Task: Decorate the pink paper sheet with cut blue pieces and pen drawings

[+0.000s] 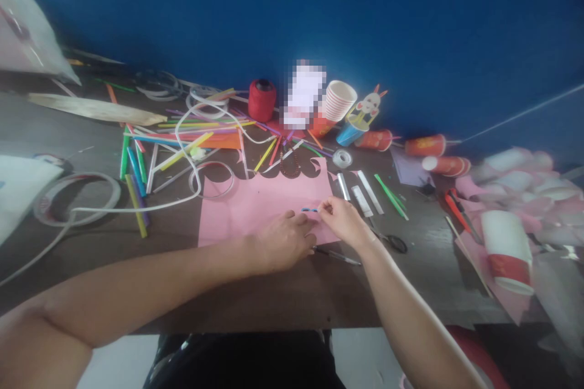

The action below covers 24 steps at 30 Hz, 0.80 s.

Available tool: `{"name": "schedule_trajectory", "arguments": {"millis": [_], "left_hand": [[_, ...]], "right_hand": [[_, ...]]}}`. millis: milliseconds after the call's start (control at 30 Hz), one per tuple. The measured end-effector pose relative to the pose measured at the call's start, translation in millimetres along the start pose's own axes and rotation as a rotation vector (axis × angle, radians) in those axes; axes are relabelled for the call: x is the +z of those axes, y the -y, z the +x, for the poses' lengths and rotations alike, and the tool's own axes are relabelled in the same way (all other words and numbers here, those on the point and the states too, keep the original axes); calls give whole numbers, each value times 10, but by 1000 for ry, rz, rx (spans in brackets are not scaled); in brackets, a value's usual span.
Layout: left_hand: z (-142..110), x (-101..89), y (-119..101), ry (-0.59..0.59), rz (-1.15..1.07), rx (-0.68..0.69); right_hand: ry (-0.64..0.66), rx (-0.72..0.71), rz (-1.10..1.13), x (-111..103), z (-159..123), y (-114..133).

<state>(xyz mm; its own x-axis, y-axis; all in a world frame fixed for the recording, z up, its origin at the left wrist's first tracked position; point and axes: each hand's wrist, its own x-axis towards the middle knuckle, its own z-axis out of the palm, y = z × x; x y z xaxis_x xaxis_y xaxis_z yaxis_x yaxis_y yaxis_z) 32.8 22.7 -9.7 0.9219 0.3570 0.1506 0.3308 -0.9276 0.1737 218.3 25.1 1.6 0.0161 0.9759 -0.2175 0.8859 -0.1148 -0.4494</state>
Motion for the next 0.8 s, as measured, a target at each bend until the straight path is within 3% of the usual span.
{"name": "schedule_trajectory", "arguments": {"millis": [800], "left_hand": [[-3, 20, -5, -41, 25, -19]], "right_hand": [[122, -17, 174, -107, 10, 52]]}}
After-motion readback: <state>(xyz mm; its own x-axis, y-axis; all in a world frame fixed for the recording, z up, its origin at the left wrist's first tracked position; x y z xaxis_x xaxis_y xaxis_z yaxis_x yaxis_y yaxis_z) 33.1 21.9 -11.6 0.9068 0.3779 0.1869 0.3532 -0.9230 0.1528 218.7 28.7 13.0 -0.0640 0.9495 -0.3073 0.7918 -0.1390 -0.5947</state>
